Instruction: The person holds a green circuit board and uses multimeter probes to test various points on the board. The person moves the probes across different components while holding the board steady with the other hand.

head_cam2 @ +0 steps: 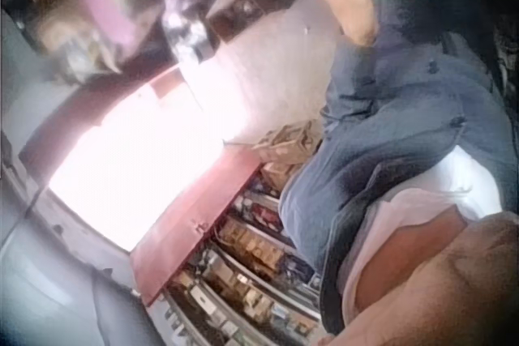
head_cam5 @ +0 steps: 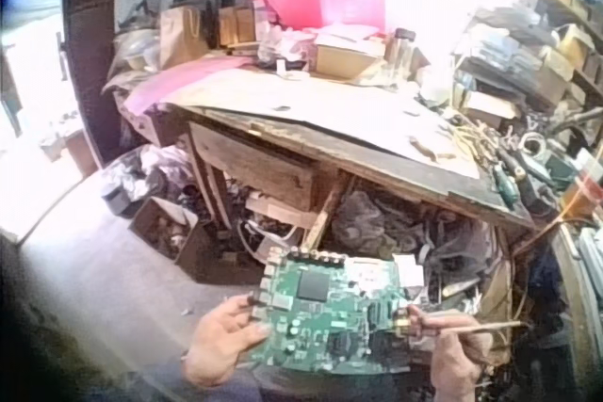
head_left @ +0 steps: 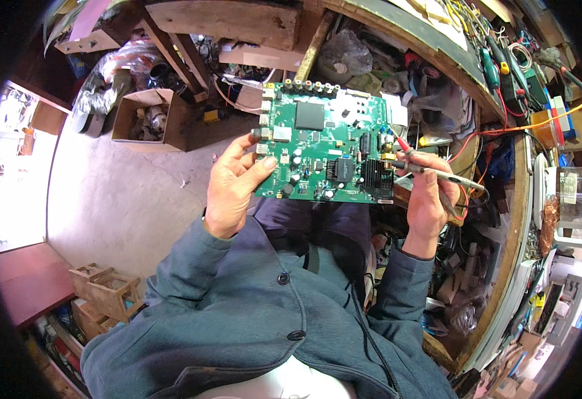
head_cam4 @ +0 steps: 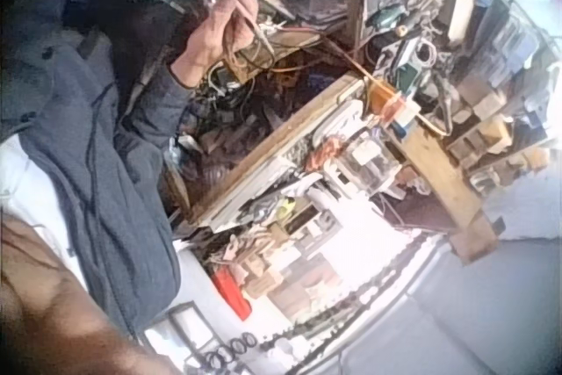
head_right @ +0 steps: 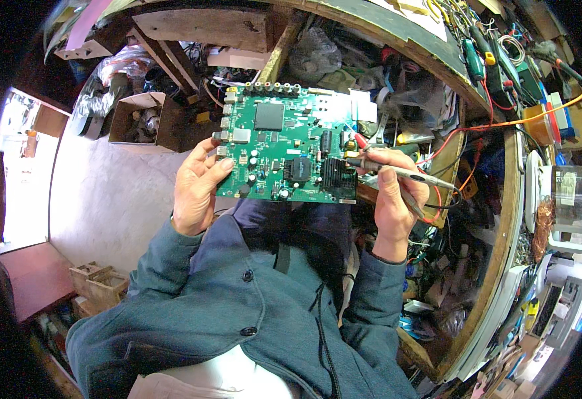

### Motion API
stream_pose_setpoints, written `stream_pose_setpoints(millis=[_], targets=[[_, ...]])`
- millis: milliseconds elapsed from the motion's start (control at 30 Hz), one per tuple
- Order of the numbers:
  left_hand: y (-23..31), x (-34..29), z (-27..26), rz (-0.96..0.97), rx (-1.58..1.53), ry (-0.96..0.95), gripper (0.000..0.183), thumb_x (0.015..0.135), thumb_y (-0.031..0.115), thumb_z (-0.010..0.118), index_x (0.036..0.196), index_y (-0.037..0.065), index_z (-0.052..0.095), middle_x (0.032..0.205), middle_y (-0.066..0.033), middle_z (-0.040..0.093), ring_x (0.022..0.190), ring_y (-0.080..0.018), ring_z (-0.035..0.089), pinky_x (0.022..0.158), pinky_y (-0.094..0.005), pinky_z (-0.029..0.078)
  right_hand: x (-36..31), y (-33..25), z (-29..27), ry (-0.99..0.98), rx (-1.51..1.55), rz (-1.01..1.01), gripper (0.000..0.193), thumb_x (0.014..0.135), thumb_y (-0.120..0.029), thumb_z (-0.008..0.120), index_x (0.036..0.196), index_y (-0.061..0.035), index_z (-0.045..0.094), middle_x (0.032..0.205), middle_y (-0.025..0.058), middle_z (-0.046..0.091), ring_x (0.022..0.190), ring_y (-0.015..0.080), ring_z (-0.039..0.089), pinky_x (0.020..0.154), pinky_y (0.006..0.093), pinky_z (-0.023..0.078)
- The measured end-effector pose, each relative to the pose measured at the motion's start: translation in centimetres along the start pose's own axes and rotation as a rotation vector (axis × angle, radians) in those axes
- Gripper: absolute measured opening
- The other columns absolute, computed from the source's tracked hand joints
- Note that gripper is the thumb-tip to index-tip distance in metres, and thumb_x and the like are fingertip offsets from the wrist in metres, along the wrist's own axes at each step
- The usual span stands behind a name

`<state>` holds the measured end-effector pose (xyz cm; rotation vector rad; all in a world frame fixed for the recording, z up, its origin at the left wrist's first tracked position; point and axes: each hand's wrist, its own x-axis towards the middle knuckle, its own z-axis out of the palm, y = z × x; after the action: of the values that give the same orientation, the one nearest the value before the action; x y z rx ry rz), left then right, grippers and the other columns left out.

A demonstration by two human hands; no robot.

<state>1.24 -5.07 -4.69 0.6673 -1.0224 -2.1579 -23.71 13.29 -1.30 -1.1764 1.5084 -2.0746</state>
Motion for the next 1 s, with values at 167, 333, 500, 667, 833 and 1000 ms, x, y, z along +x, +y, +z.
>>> stream_pose_setpoints(millis=[167,333,500,667,833,1000], targets=[[-0.02,0.02,-0.07,0.007,-0.016,-0.003,0.047,0.102,0.001,0.069,0.146,-0.003,0.052,0.124,-0.0145,0.074,0.107,-0.0161,0.072,0.094,-0.0302,0.060,-0.06,0.41,-0.62,-0.072,-0.059,-0.022,0.036,0.109,-0.029,0.063,0.119,0.0055,0.069,0.119,0.0212,0.069,0.110,0.0340,0.072,0.088,0.0410,0.058],[-0.05,0.13,-0.30,-0.007,-0.030,-0.011,0.046,0.103,0.003,0.068,0.146,-0.002,0.053,0.123,-0.0143,0.075,0.106,-0.0157,0.073,0.093,-0.0292,0.060,-0.28,0.46,-0.85,-0.060,-0.071,-0.014,0.037,0.108,-0.030,0.064,0.119,0.0056,0.069,0.118,0.0211,0.069,0.110,0.0335,0.072,0.088,0.0403,0.058],[-0.18,0.29,-0.48,-0.003,-0.032,-0.012,0.047,0.103,0.004,0.068,0.147,-0.002,0.053,0.121,-0.0139,0.076,0.104,-0.0147,0.073,0.090,-0.0283,0.060,-0.13,0.33,-0.41,-0.028,-0.028,-0.010,0.030,0.105,-0.022,0.068,0.115,0.0060,0.073,0.117,0.0220,0.072,0.104,0.0287,0.071,0.084,0.0377,0.061],[-0.08,0.44,-0.68,-0.017,-0.009,-0.010,0.047,0.104,0.005,0.068,0.148,-0.001,0.052,0.119,-0.0133,0.076,0.100,-0.0131,0.073,0.086,-0.0266,0.060,-0.22,0.39,-0.74,-0.070,-0.084,-0.014,0.036,0.108,-0.028,0.063,0.119,0.0055,0.069,0.117,0.0207,0.070,0.108,0.0310,0.071,0.086,0.0375,0.059],[-0.08,0.59,-0.50,-0.016,-0.032,-0.015,0.046,0.104,0.006,0.068,0.147,-0.001,0.053,0.118,-0.0126,0.076,0.098,-0.0123,0.073,0.084,-0.0255,0.060,-0.09,-0.07,0.07,-0.011,-0.021,0.000,0.030,0.104,-0.021,0.069,0.115,0.0062,0.073,0.113,0.0206,0.072,0.098,0.0267,0.071,0.085,0.0372,0.059],[-0.09,0.42,-0.65,-0.012,-0.027,-0.014,0.045,0.105,0.006,0.067,0.147,-0.001,0.053,0.117,-0.0122,0.076,0.097,-0.0118,0.074,0.083,-0.0245,0.060,-0.13,-0.03,0.04,-0.035,-0.029,-0.011,0.028,0.104,-0.020,0.069,0.115,0.0062,0.073,0.113,0.0204,0.072,0.097,0.0264,0.071,0.085,0.0371,0.059]])
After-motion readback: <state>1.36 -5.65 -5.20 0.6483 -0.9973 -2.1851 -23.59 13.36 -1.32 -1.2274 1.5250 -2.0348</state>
